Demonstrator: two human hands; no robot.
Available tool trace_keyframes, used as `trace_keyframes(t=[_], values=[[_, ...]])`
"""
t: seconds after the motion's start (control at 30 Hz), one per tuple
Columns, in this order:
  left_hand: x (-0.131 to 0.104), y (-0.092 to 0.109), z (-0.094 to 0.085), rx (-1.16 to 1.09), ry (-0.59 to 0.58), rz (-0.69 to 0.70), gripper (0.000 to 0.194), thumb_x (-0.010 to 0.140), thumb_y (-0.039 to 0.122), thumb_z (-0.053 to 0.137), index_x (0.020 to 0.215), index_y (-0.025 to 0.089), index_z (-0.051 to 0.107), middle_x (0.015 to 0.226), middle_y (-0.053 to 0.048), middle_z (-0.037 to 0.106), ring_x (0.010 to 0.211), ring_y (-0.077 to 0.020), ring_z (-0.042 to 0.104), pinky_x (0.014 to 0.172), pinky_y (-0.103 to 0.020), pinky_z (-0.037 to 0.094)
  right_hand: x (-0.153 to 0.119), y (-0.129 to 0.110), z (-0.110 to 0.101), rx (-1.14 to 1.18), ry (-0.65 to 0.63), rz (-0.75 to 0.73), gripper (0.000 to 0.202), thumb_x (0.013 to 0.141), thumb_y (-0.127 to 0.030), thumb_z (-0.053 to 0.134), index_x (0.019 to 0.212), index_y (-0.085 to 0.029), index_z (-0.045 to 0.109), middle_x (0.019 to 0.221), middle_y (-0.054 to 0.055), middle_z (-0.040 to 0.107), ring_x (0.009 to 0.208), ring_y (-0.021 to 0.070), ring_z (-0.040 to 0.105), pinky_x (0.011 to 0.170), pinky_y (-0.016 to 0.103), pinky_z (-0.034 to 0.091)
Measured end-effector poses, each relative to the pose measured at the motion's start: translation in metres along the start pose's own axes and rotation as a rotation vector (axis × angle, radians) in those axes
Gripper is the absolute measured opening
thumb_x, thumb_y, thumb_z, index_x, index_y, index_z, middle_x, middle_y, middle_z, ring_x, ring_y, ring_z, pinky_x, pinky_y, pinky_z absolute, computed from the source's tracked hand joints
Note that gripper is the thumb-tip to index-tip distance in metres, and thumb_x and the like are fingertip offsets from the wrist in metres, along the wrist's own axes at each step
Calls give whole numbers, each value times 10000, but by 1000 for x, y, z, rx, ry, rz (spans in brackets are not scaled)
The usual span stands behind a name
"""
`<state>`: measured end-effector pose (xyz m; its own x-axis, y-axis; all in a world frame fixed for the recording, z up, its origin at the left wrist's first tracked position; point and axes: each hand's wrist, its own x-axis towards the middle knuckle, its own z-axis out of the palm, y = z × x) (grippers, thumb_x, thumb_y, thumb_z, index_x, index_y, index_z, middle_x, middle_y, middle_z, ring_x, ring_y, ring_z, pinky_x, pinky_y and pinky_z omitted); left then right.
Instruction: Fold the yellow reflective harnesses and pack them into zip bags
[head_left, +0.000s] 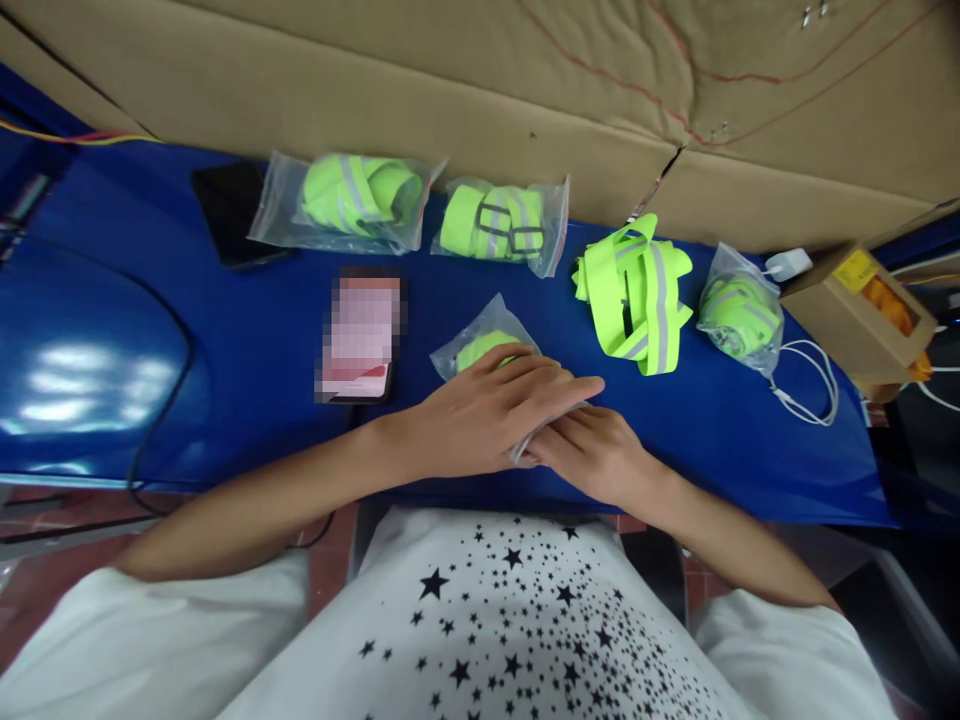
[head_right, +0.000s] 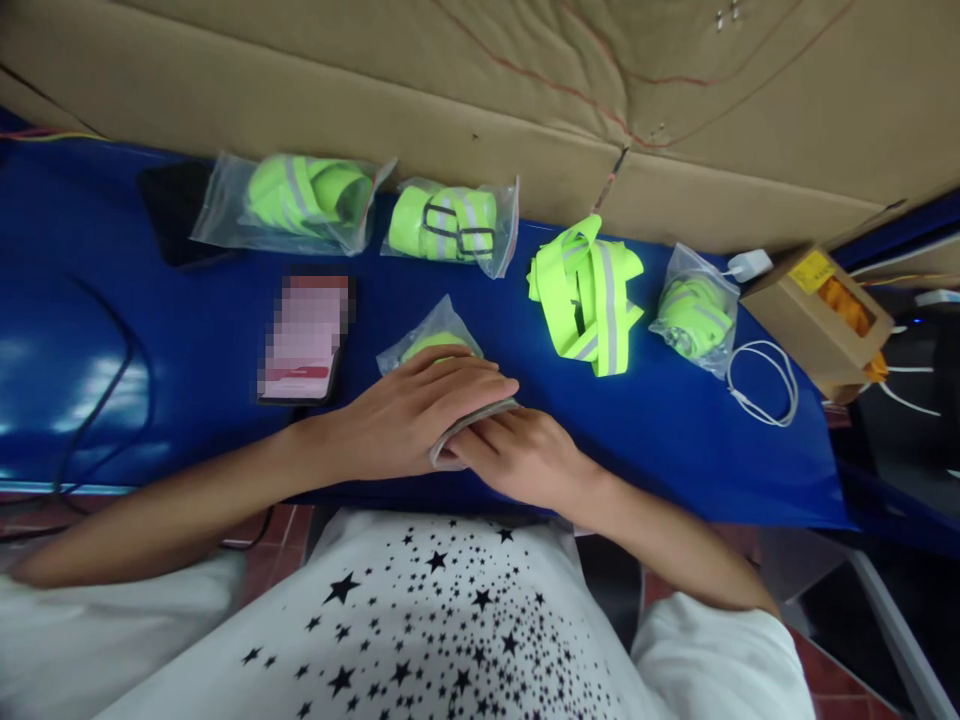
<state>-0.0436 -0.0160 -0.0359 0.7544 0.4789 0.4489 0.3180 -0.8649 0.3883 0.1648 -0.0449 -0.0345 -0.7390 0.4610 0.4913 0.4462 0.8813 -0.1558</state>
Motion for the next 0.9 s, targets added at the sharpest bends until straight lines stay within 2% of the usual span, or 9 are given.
trace_keyframes(t=[0.1, 0.2, 0.37, 0.47, 0.57, 0.63, 0.7, 0.77, 0.9], values=[[-1, -6, -4, -116, 62, -48, 640, 973, 295, 681, 1542, 226, 396, 1378, -121, 683, 1255, -246, 658, 1116, -444, 484, -3, 5, 1, 440, -165, 61, 384, 1110, -418, 418, 1218, -131, 649, 1107, 110, 748, 1015, 189, 705, 871, 332, 581], [0, -12, -12, -139, 52, -25, 705, 964, 428, 706, 1569, 291, 370, 1410, -113, 655, 1303, -262, 627, 1147, -476, 451, -4, 7, 3, 502, -249, 52, 648, 1036, -603, 497, 1398, -69, 554, 1321, 197, 679, 1270, 273, 635, 1061, 431, 554], [-1, -20, -27, -43, -33, 34, 1025, 814, 667, 786, 1621, 243, 317, 1557, -199, 526, 1448, -352, 499, 1272, -613, 252, -6, 7, 1, 392, -136, 123, 517, 1031, -247, 590, 1522, -139, 467, 1468, 162, 603, 1339, 252, 606, 1148, 426, 528], [-4, -24, -27, -7, -33, -46, 857, 897, 526, 771, 1608, 272, 364, 1470, -141, 632, 1355, -315, 601, 1217, -544, 382, -7, 7, -2, 488, 43, 197, 658, 1026, -97, 510, 1635, -223, 294, 1448, 107, 617, 1252, 189, 659, 1072, 360, 583], [-7, -21, -27, -91, 71, -125, 685, 959, 365, 721, 1571, 326, 417, 1306, -74, 744, 1206, -263, 704, 1073, -451, 528, -8, 11, -6, 401, 266, 234, 614, 1010, -184, 595, 1585, -269, 399, 1299, 77, 668, 1204, 215, 661, 1022, 383, 598], [-7, -14, -30, -222, 133, -179, 618, 963, 330, 717, 1530, 338, 469, 1236, -57, 776, 1141, -259, 736, 1022, -438, 563, -10, 17, -8, 326, 401, 278, 587, 972, -428, 686, 1506, -265, 506, 1268, 99, 646, 1201, 267, 635, 1009, 440, 587], [-7, -6, -35, -415, 197, -259, 545, 993, 324, 680, 1504, 335, 489, 1214, -54, 784, 1081, -255, 760, 965, -423, 596, -11, 24, -10, 395, 422, 305, 685, 919, -633, 683, 1467, -245, 545, 1254, 115, 641, 1163, 283, 632, 985, 463, 580], [-5, 1, -37, -628, 252, -349, 478, 1047, 357, 590, 1507, 334, 463, 1253, -60, 769, 1073, -254, 767, 908, -407, 623, -10, 26, -12, 569, 358, 327, 628, 929, -633, 675, 1412, -243, 584, 1185, 95, 678, 1061, 242, 664, 910, 413, 597], [-1, 5, -32, -898, 225, -422, 449, 1106, 482, 389, 1539, 369, 363, 1403, -78, 690, 1199, -278, 727, 928, -436, 637, -4, 21, -17, 795, 367, 544, 171, 1009, -405, 658, 1051, -241, 686, 852, 4, 713, 686, 118, 667, 609, 251, 568]])
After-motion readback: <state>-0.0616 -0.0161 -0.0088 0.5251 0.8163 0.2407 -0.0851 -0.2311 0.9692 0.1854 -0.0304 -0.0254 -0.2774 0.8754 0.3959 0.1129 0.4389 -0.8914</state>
